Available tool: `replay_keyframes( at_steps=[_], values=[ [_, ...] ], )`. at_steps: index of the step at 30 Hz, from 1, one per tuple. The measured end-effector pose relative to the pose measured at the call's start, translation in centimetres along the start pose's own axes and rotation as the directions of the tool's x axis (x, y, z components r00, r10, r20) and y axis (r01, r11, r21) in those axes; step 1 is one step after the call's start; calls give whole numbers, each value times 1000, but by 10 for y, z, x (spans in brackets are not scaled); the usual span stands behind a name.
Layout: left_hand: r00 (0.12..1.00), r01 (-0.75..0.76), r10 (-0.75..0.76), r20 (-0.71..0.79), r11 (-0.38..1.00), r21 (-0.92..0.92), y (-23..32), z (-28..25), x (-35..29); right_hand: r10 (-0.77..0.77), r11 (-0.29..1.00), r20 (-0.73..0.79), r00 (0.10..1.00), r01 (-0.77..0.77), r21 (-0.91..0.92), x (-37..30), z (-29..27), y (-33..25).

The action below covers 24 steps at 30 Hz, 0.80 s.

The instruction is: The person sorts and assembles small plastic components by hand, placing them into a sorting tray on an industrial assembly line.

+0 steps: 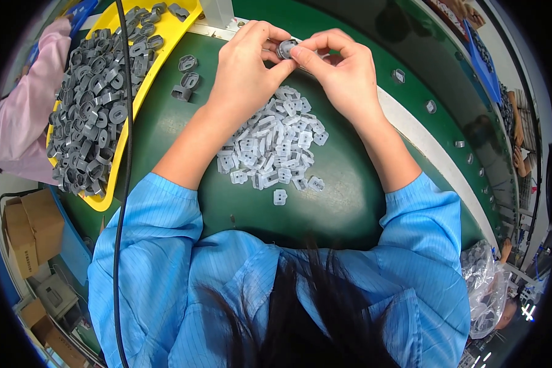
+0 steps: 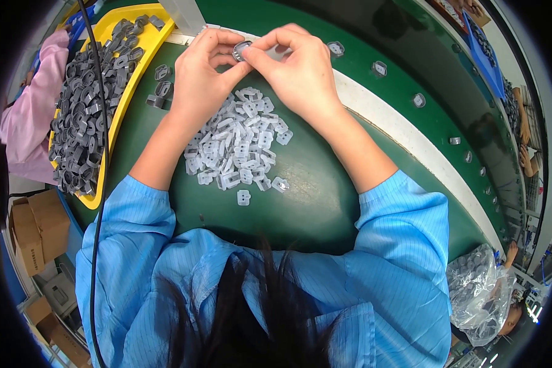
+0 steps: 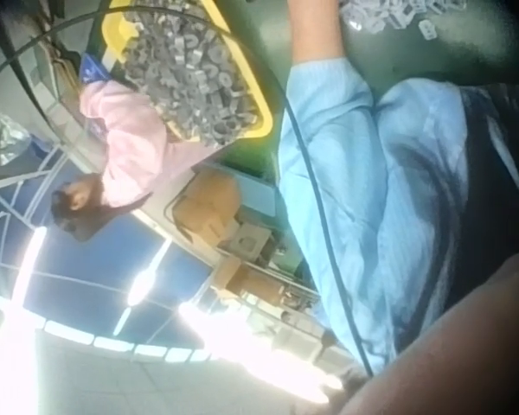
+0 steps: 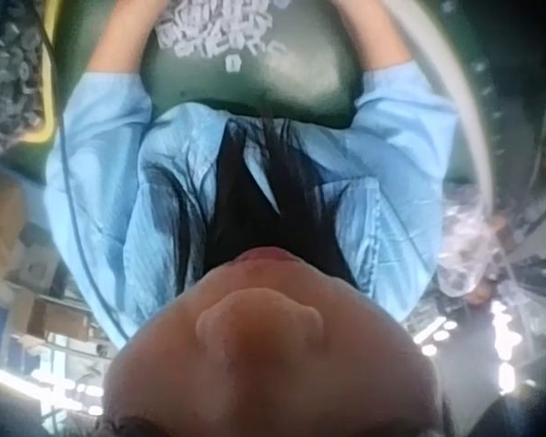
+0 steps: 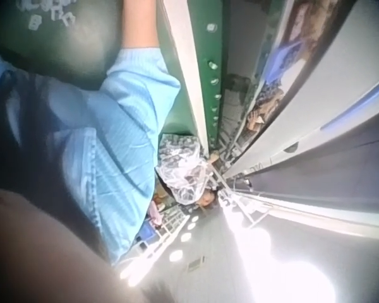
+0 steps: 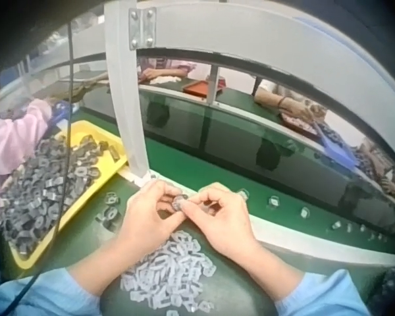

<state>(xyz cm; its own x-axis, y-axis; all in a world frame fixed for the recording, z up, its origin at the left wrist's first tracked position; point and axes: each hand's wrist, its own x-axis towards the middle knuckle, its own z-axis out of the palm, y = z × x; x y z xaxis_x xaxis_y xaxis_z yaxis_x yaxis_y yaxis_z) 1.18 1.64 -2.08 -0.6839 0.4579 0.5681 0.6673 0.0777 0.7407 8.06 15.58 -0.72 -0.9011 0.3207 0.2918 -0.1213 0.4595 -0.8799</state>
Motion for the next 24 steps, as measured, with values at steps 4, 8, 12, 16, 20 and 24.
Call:
replay_keyframes(
  at_steps=[4, 8, 12, 16, 20, 24],
  values=[
    [995, -95, 95, 6, 990, 104, 4, -1, -2, 193, 903, 176, 965, -245, 354, 1, -2, 2],
    [989, -149, 150, 4, 978, 143, 8, -4, -3, 196, 931, 155, 968, -233, 281, 3, -5, 0],
    [978, -208, 206, 34, 965, 161, 9, -2, -4, 254, 724, 401, 880, -448, 525, 8, -14, 5],
    [967, -248, 228, 117, 948, 202, 10, -3, -5, 262, 733, 462, 847, -486, 475, 11, -20, 6],
    [933, -345, 294, 207, 892, 292, 6, -12, 3, 267, 812, 504, 822, -473, 341, 14, -30, 2],
    [903, -419, 352, 248, 848, 324, 7, -14, 2, 267, 916, 514, 815, -381, 128, 14, -31, -9]
  ],
)
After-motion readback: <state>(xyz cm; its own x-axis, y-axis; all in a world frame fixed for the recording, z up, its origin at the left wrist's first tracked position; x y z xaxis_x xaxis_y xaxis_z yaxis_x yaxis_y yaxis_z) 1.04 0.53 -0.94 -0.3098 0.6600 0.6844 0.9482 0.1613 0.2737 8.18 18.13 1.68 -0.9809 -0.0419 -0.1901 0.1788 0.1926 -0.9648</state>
